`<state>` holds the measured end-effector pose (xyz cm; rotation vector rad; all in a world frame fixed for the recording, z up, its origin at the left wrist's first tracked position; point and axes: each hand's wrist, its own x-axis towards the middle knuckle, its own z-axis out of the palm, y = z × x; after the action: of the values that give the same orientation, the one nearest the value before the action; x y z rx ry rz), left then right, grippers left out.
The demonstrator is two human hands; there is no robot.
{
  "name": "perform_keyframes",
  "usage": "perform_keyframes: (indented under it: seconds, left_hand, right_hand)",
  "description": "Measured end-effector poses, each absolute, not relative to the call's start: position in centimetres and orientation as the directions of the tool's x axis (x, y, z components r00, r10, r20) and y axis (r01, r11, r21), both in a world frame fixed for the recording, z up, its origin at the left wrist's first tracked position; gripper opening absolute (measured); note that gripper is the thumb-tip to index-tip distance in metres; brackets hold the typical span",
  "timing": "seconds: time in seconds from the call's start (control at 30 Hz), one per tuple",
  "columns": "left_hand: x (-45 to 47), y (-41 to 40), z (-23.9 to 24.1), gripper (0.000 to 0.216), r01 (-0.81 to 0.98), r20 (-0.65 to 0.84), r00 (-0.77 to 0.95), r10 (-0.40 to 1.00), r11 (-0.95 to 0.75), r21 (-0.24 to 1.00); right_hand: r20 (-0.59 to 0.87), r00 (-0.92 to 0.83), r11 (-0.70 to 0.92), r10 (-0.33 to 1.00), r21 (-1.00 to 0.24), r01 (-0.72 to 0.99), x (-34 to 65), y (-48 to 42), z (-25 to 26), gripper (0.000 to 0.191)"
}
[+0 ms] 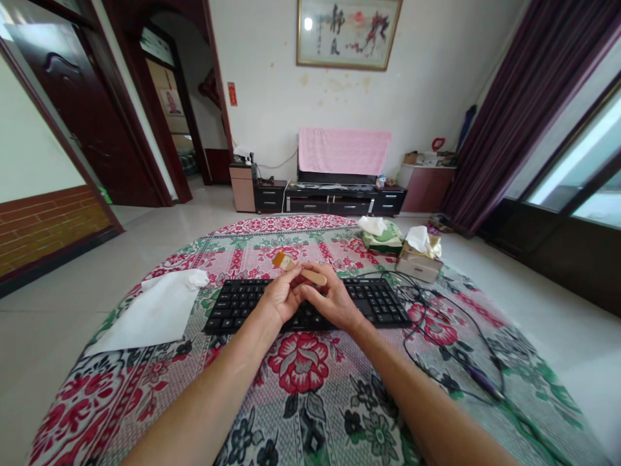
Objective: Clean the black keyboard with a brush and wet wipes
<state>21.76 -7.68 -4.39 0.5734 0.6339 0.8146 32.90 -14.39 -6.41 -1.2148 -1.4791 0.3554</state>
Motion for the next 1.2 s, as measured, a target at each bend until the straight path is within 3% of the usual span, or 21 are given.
perform_keyframes:
  seconds: [0.1, 0.17, 0.23, 0.27, 0.3, 0.37, 0.43, 0.53, 0.63, 0.93, 1.2]
  left_hand:
    - [21.9, -8.0, -4.7, 0.005, -0.400, -0.290, 0.551, 0.782, 0.553, 0.731]
    - [21.8, -8.1, -4.7, 0.018, -0.220, -0.278, 0.560, 0.781, 0.464, 0.858]
    - [21.5, -8.0, -4.6, 0.033, 0.040, -0.165, 0.517, 0.840, 0.169, 0.985]
    - [21.3, -8.0, -4.6, 0.037, 0.175, -0.027, 0.487, 0.873, -0.067, 0.982]
    - [21.1, -7.9, -4.7, 0.036, 0.288, 0.129, 0.501, 0.856, -0.305, 0.908]
    - [20.7, -7.8, -5.0, 0.036, 0.405, 0.338, 0.620, 0.708, -0.658, 0.635]
    - [20.4, -7.7, -5.6, 0.064, 0.429, 0.329, 0.757, 0.564, -0.809, 0.401]
    - [20.2, -7.6, -6.6, 0.107, 0.448, 0.193, 0.849, 0.492, -0.863, 0.233]
    - [20.3, -7.6, -7.1, 0.119, 0.450, 0.116, 0.872, 0.476, -0.871, 0.197]
    - [20.6, -7.5, -6.4, 0.120, 0.471, 0.056, 0.870, 0.490, -0.859, 0.200]
    - [20.6, -7.2, -6.7, 0.118, 0.464, 0.045, 0.876, 0.480, -0.865, 0.194]
  right_hand:
    - [0.574, 0.299, 0.364, 0.763, -0.762, 0.536, 32.1, -14.1, -6.6, 0.026]
    - [0.514, 0.357, 0.331, 0.780, -0.823, 0.462, 32.4, -13.8, -6.5, 0.028]
    - [0.415, 0.432, 0.280, 0.801, -0.897, 0.342, 33.5, -13.5, -6.1, 0.033]
    - [0.365, 0.482, 0.251, 0.796, -0.925, 0.285, 34.4, -13.5, -5.8, 0.035]
    - [0.319, 0.544, 0.221, 0.776, -0.945, 0.240, 35.4, -13.5, -5.6, 0.037]
    - [0.265, 0.645, 0.175, 0.717, -0.964, 0.201, 37.6, -13.6, -5.1, 0.037]
    - [0.218, 0.708, 0.120, 0.672, -0.975, 0.186, 39.7, -13.9, -4.9, 0.035]
    - [0.134, 0.769, 0.030, 0.625, -0.989, 0.148, 41.8, -14.4, -4.9, 0.028]
    - [0.071, 0.761, 0.004, 0.644, -0.996, 0.090, 42.4, -14.7, -5.0, 0.023]
    - [0.062, 0.728, -0.001, 0.683, -0.996, 0.086, 41.8, -14.3, -5.4, 0.030]
    - [0.150, 0.711, -0.141, 0.687, -0.933, 0.332, 42.9, -14.1, -6.2, 0.042]
